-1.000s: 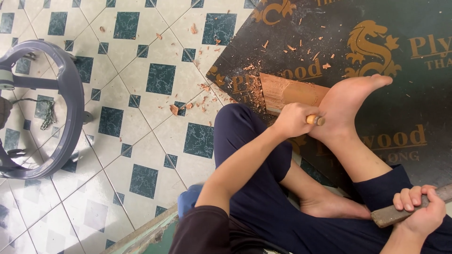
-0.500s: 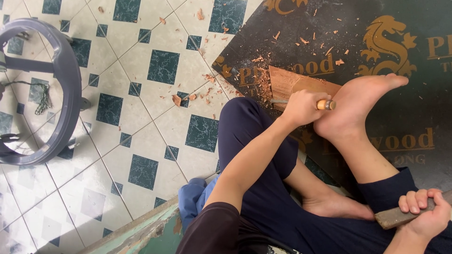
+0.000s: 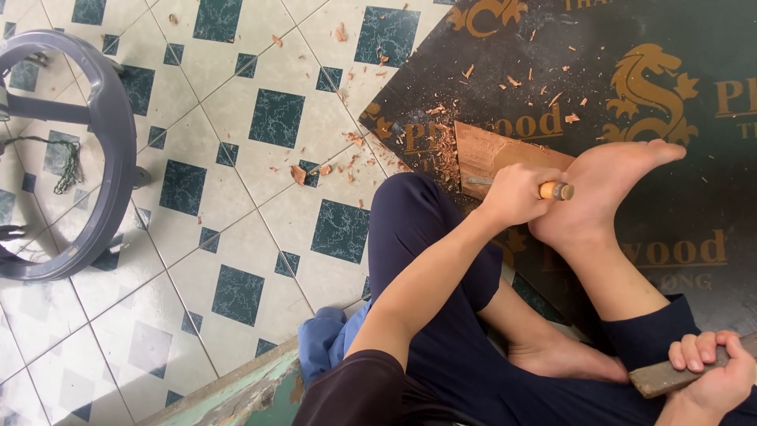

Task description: The person is using a hammer and a chisel to carve a piece of wood while sitting on the floor and holding the wood with their foot.

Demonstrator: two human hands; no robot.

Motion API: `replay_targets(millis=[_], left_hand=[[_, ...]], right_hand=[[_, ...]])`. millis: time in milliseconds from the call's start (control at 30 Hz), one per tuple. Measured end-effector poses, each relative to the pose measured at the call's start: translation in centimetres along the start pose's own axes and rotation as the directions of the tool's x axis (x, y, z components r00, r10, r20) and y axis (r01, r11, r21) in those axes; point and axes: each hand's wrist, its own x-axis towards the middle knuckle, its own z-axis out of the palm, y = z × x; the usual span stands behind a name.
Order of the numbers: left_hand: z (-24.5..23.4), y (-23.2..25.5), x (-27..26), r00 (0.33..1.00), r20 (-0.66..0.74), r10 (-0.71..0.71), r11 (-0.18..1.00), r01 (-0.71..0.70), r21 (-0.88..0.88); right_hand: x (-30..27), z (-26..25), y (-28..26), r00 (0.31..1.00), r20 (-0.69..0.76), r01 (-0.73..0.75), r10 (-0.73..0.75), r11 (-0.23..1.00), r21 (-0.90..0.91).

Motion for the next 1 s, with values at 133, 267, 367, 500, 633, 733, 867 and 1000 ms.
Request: replay_targets(millis=[133,267,367,500,633,733,867,1000], left_hand=[[0.1,0.1,0.1,0.999,0.033,-0.017,1.0,0.017,0.014],[-0.4,1.0,0.0,0.999,0.035,-0.002,1.0,0.002,-0.016],[-0.1,0.6,-0.1,1.0,0.011,0.026,0.999,-0.026,-0.024],[0.3,0.8,0.1,1.0,0.019,-0.023,1.0,0.023,0.02],[1.0,0.1,0.0,1.0,0.002,-0.019,1.0,0.019,0.02],[1.4,-0.2,0.0,1.0,0.006,-0.03,0.999,0.03,0.043],[1.1,-0.2,0.0,1.0,0.009,-0.018,0.998,0.018,0.053],[0.8,0.2,0.0,0.999,-0.017,-0.04,0.998,0.041,0.054]], right_hand=[[-0.4,0.6,-0.1,1.0,0.003,0.005,-0.005,1.0,-0.022],[-0.7,1.1,-0.3,1.0,-0.028,0.004,-0.005,0.999,-0.044],[-0.9,1.8,-0.5,0.999,-0.042,-0.02,0.018,0.998,-0.06],[-4.0,5.9,-1.9,1.0,-0.025,0.01,-0.012,0.997,-0.076],[-7.5,10.8,-2.9,0.981,0.183,0.088,-0.068,0.991,-0.105],[-9.1,13.5,-3.4,0.937,0.344,0.075,-0.055,0.996,-0.043],[-11.9,17.7,-5.4,0.914,0.406,0.047,0.003,0.992,-0.114],[-12.9,19.2,-5.4,0.925,0.368,-0.018,0.092,0.98,-0.199]])
